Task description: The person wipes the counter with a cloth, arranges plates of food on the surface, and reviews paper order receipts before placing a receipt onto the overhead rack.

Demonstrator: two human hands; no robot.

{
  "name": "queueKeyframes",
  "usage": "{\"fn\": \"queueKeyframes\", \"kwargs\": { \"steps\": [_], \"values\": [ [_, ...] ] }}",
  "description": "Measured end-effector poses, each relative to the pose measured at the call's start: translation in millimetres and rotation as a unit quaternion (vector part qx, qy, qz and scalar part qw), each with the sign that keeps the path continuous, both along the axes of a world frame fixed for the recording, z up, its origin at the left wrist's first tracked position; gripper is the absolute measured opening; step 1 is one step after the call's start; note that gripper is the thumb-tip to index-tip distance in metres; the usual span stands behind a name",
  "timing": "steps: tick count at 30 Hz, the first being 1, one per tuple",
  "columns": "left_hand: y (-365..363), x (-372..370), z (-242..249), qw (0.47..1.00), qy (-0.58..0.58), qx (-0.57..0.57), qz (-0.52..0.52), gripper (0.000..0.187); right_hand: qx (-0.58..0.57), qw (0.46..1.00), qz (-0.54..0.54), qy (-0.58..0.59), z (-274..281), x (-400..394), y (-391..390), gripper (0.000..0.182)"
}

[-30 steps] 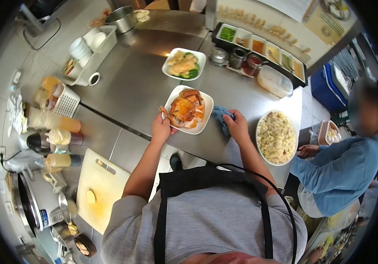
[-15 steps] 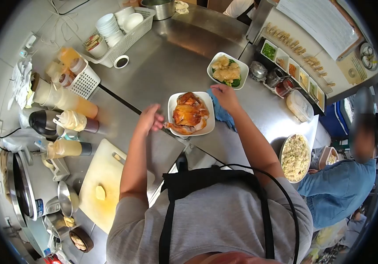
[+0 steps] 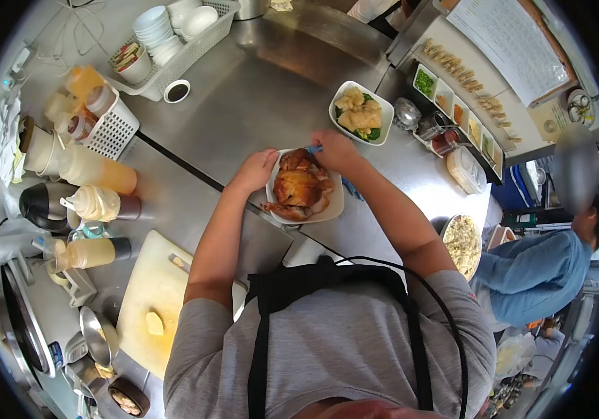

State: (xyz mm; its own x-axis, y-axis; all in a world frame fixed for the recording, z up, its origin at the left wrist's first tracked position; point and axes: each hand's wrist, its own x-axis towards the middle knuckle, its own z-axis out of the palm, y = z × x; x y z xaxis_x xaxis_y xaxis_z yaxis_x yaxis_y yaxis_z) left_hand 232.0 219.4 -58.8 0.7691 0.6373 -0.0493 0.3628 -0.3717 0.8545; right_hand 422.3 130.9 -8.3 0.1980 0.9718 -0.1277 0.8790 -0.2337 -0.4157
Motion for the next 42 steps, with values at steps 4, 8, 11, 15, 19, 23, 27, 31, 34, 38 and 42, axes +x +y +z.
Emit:
{"fn": "queueKeyframes", "kwargs": {
  "steps": [4,8,11,15,19,23,27,31,34,38,42],
  "values": [
    [-13.0,-3.1,8.5,0.997,0.026,0.040,0.053,0.027,-0.001,0.994,-0.109,-0.014,-4.9,5.6,-14.9,0.023],
    [-38.2,-2.6,1.0,0.983,0.018,0.091,0.157,0.026,-0.055,0.990,-0.132,-0.017,1.6,3.0,-49.0,0.024],
    [-57.9,-4.7,-12.0,0.966,0.000,0.113,0.232,0.034,-0.102,0.990,-0.094,0.000,12.6,23.7,-75.7,0.026],
    [-57.2,-25.5,23.5,0.936,0.080,-0.286,0.188,0.043,-0.114,0.990,-0.086,-0.004,35.5,63.9,-91.4,0.026],
    [-9.5,2.6,24.2,0.983,0.059,-0.139,0.099,0.047,0.003,0.998,-0.069,0.004,33.3,56.4,-69.2,0.024],
    [18.9,47.5,-2.1,0.998,0.031,0.002,-0.058,0.039,0.060,0.998,-0.003,0.000,11.5,26.8,-19.9,0.019],
    [17.6,55.0,12.4,0.988,0.081,0.005,-0.131,0.031,0.082,0.996,0.033,0.019,-11.7,6.9,5.0,0.020],
    [15.8,42.8,8.8,0.992,0.062,0.035,-0.101,0.029,0.070,0.997,0.030,0.013,-12.3,14.0,-7.1,0.023],
    [10.8,31.8,11.5,0.995,0.071,0.052,-0.046,0.028,0.049,0.998,-0.033,0.016,-9.9,30.9,-27.3,0.026],
    [-3.0,23.3,10.8,0.993,0.068,0.088,0.034,0.028,-0.015,0.986,-0.168,-0.012,-7.3,19.0,-39.5,0.030],
    [-17.6,20.6,16.3,0.991,0.070,0.075,0.089,0.028,-0.055,0.982,-0.178,-0.020,-6.8,13.2,-57.0,0.032]
  ]
}}
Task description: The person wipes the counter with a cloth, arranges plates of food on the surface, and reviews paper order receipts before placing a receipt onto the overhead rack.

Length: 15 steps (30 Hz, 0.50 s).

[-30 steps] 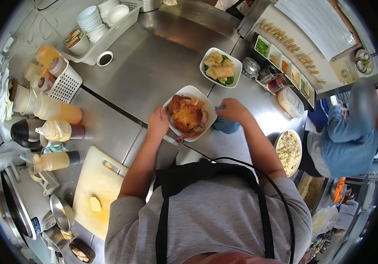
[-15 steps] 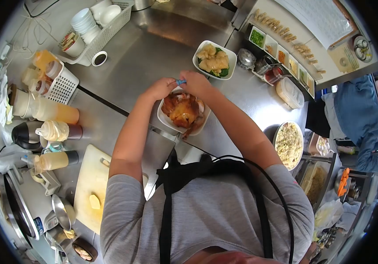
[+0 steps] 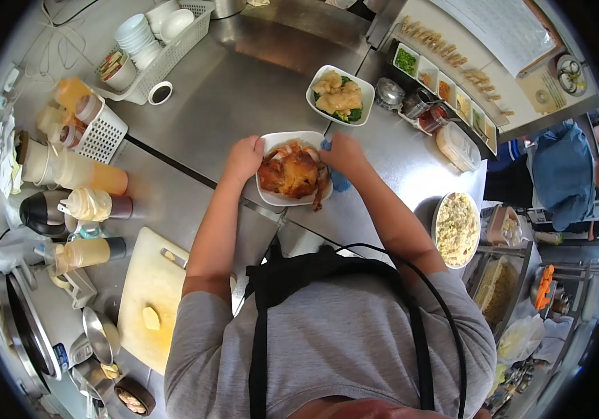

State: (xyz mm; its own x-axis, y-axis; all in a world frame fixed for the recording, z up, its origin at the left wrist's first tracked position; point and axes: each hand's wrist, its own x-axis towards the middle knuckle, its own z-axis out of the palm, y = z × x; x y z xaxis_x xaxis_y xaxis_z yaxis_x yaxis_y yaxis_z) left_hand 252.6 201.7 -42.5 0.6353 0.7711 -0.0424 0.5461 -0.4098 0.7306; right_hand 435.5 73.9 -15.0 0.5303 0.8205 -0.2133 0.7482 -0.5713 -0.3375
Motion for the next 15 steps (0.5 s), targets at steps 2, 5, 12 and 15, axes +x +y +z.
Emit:
{"fn": "queueKeyframes", "kwargs": {
  "steps": [2,5,12,15],
  "values": [
    [-5.0,-1.5,-0.9,1.000,-0.015,0.009,0.014,0.028,-0.016,1.000,0.009,0.008,0.4,0.2,-7.7,0.033],
    [-0.3,-6.0,-13.4,1.000,-0.008,0.010,0.006,0.026,-0.089,0.992,0.088,0.016,7.6,24.7,-9.9,0.034],
    [-8.1,-23.1,9.7,0.948,-0.055,-0.309,-0.047,0.039,0.153,0.936,-0.030,0.315,-11.2,39.7,-32.9,0.030],
    [-20.9,-22.9,-1.0,0.948,-0.087,-0.306,0.025,0.040,0.223,0.825,-0.156,0.495,-33.2,31.6,-25.2,0.030]
  ]
}}
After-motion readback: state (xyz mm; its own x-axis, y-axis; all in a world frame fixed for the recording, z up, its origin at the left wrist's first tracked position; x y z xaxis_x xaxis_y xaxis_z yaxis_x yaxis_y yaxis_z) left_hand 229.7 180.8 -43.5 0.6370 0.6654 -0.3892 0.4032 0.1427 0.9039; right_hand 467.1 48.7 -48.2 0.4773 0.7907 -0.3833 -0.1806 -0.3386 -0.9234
